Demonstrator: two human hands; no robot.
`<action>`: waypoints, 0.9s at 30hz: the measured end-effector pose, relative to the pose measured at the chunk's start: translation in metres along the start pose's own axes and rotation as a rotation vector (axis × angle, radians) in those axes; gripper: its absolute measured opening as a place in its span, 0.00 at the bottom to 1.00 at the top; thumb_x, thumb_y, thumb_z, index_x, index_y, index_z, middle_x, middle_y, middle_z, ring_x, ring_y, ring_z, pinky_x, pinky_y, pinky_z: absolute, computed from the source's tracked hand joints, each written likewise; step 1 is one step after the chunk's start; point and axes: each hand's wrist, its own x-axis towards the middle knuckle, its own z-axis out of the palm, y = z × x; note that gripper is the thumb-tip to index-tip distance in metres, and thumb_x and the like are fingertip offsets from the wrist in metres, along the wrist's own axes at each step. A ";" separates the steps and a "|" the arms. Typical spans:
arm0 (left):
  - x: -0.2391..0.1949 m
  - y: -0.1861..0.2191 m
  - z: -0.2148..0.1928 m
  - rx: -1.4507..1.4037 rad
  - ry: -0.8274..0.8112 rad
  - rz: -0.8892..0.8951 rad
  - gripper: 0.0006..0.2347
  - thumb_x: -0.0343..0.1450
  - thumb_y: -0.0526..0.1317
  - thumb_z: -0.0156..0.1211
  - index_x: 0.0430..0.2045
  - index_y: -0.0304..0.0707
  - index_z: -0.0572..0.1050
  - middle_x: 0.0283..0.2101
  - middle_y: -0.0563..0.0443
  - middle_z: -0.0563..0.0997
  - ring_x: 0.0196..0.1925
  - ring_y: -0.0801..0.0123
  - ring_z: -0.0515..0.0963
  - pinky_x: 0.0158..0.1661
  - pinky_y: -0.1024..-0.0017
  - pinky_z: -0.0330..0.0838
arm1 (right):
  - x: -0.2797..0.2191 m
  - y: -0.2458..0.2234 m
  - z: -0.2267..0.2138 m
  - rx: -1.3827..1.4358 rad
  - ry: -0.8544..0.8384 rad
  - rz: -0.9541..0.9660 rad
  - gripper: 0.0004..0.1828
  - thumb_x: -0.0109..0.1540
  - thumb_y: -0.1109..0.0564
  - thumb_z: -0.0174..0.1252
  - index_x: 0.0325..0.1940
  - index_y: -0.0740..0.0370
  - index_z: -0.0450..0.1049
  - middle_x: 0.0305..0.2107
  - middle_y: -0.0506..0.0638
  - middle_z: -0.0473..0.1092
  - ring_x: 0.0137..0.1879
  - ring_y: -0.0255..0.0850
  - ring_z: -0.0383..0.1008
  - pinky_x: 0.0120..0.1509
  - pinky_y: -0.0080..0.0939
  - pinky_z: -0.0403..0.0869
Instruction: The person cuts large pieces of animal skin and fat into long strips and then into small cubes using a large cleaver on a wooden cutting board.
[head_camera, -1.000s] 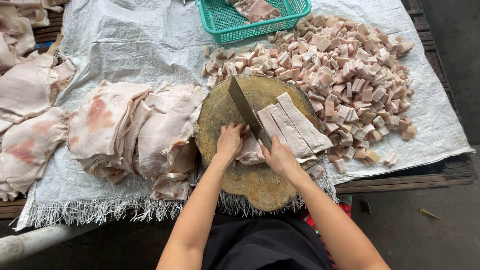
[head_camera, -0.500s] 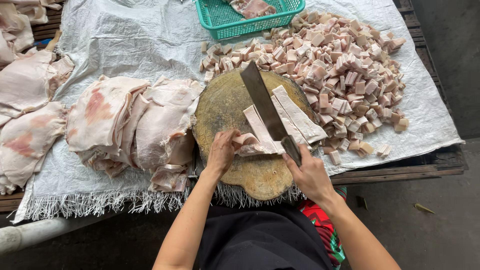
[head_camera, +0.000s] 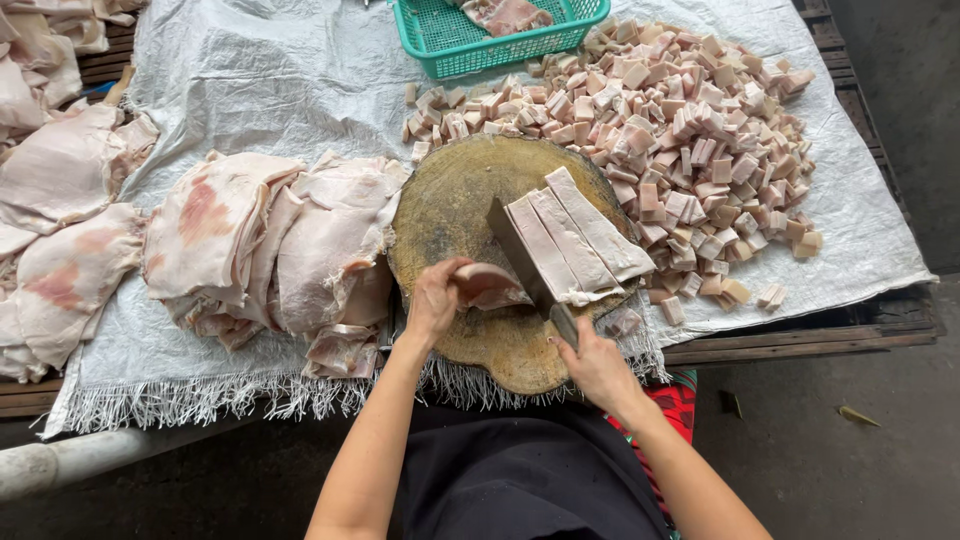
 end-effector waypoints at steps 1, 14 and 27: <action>0.005 -0.005 0.000 -0.032 -0.025 -0.081 0.16 0.72 0.28 0.45 0.50 0.39 0.78 0.49 0.41 0.83 0.49 0.57 0.84 0.55 0.60 0.78 | -0.002 -0.007 -0.006 0.060 -0.054 0.122 0.22 0.66 0.45 0.53 0.54 0.65 0.62 0.19 0.66 0.73 0.26 0.62 0.76 0.32 0.62 0.74; 0.051 -0.046 0.003 -0.040 0.054 -0.320 0.12 0.68 0.40 0.67 0.40 0.31 0.78 0.40 0.42 0.83 0.42 0.59 0.83 0.45 0.63 0.77 | -0.019 -0.044 -0.021 0.172 0.016 0.022 0.20 0.68 0.46 0.49 0.53 0.65 0.64 0.15 0.56 0.71 0.18 0.46 0.75 0.22 0.50 0.73; 0.041 -0.042 0.003 -0.027 0.156 -0.216 0.11 0.69 0.40 0.68 0.37 0.29 0.79 0.37 0.40 0.82 0.38 0.61 0.82 0.41 0.63 0.78 | 0.002 -0.076 -0.014 -0.035 -0.117 -0.031 0.19 0.69 0.46 0.48 0.56 0.62 0.63 0.15 0.53 0.70 0.17 0.44 0.71 0.21 0.49 0.70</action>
